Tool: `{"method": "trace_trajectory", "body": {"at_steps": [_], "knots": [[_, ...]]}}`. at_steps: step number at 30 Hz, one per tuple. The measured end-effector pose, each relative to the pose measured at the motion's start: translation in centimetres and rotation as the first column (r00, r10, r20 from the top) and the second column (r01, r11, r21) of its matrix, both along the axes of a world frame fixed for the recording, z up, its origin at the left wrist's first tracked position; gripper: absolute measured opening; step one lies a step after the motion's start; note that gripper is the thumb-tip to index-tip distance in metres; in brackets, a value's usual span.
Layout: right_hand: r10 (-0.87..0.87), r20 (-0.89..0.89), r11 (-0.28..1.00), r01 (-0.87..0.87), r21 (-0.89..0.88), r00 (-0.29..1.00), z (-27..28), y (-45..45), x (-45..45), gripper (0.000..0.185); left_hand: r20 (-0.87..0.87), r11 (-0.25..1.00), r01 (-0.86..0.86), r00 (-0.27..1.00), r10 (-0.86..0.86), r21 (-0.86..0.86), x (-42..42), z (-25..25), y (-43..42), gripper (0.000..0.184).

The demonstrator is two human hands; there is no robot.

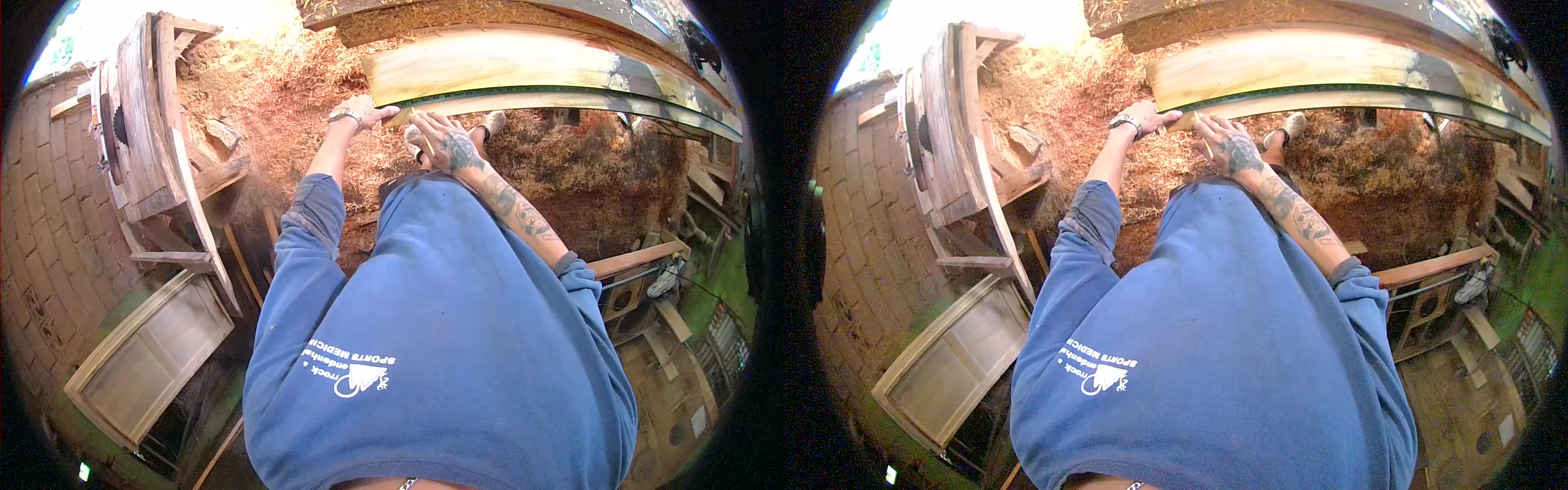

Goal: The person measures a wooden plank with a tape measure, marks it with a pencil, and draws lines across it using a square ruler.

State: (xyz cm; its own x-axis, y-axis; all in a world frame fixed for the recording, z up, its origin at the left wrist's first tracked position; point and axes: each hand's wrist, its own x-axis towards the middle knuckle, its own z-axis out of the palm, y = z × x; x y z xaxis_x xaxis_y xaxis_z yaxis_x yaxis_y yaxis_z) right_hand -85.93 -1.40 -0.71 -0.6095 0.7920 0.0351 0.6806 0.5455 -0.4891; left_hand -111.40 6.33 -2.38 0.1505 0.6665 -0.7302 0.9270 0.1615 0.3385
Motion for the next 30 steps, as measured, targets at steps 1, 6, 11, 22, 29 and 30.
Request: {"method": "trace_trajectory", "body": {"at_steps": [1, 6, 11, 22, 29, 30], "knots": [[0.002, 0.007, 1.0, -0.002, -0.02, 1.0, 0.1, 0.1, 0.1, 0.047, 0.019, 1.0, -0.004, 1.0, 0.004, 0.014, 0.2, 0.7, -0.1, 0.081], [0.002, 0.002, 1.0, -0.002, -0.029, 1.0, 0.4, 0.1, 0.0, 0.048, 0.015, 1.0, -0.001, 1.0, 0.001, 0.018, 0.3, 1.1, -0.1, 0.082], [-0.007, -0.04, 1.0, 0.006, -0.029, 0.999, 0.0, 0.1, 0.0, 0.048, 0.017, 1.0, -0.005, 1.0, 0.005, 0.016, 0.1, 0.3, 0.0, 0.081], [-0.017, -0.052, 1.0, 0.016, -0.018, 0.998, 0.0, 0.1, 0.0, 0.049, 0.03, 0.999, -0.018, 0.999, 0.019, -0.031, 0.1, 0.0, 0.1, 0.07], [-0.074, -0.027, 0.995, 0.072, -0.064, 0.997, 0.9, -0.1, 0.6, 0.049, 0.073, 0.998, -0.027, 0.997, 0.03, -0.048, 0.3, 1.2, 0.3, 0.066], [-0.068, -0.028, 0.995, 0.065, -0.074, 0.997, 1.0, 0.0, 0.7, 0.049, 0.072, 0.998, -0.021, 0.997, 0.025, -0.054, 0.3, 1.1, 0.4, 0.066]]}}
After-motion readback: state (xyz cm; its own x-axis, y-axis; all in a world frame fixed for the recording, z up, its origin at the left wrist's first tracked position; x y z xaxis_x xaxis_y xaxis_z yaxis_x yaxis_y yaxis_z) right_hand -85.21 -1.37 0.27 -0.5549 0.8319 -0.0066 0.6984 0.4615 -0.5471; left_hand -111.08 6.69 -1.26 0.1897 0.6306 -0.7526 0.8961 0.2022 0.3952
